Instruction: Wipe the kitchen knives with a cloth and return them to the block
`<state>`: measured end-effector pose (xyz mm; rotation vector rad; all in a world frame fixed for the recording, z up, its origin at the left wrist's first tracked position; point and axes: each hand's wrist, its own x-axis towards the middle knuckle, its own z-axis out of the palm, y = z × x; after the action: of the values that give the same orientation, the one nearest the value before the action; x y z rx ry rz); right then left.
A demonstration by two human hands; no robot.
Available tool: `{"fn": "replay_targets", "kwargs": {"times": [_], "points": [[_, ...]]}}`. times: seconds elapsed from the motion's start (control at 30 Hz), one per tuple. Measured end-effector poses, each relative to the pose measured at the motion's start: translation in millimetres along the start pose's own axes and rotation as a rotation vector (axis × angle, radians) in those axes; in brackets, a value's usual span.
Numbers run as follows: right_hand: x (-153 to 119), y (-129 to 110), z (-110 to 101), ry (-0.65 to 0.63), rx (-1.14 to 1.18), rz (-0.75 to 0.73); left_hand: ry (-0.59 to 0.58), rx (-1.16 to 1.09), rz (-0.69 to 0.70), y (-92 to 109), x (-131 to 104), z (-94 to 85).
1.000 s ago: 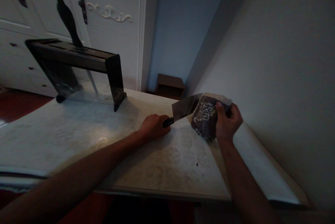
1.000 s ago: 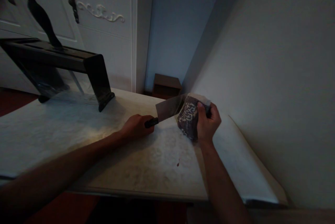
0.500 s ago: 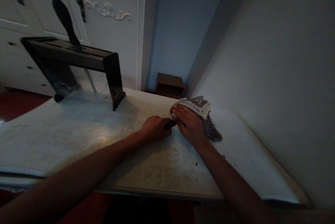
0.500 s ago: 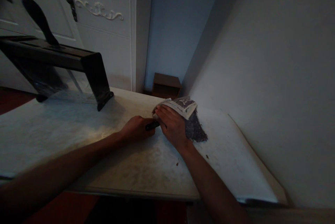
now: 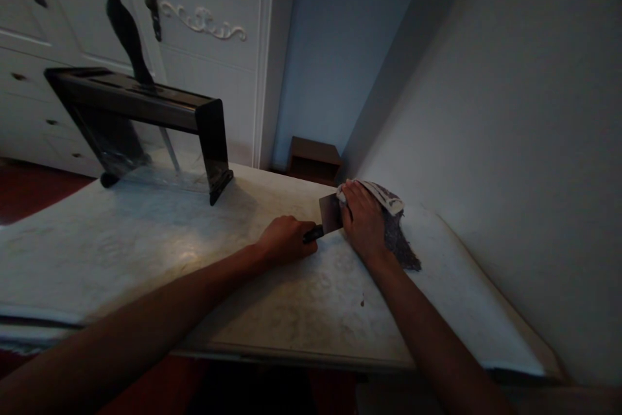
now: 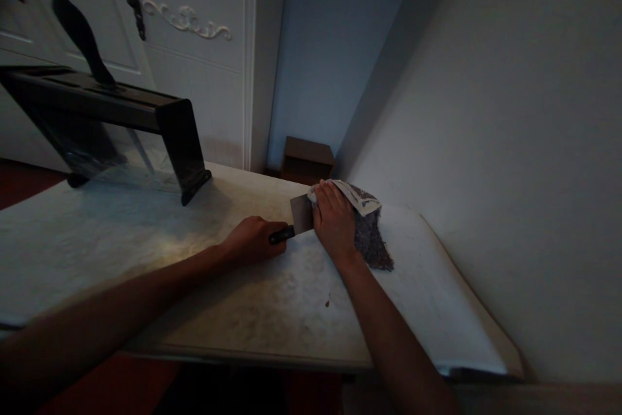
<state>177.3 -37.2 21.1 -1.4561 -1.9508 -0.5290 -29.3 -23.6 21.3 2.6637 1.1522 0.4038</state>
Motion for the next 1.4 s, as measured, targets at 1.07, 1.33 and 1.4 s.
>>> {"fn": "replay_targets", "kwargs": {"times": [1.07,1.33,1.4], "points": [[-12,89,-23,-0.057,0.131,0.670,-0.025,-0.135,0.022,-3,-1,-3.6],[-16,95,-31,-0.150,0.573,0.868,0.006,-0.285,-0.028,-8,0,-0.2],[-17,94,-34,-0.161,0.677,0.911,0.012,-0.324,-0.051,-8,0,-0.2]]}}
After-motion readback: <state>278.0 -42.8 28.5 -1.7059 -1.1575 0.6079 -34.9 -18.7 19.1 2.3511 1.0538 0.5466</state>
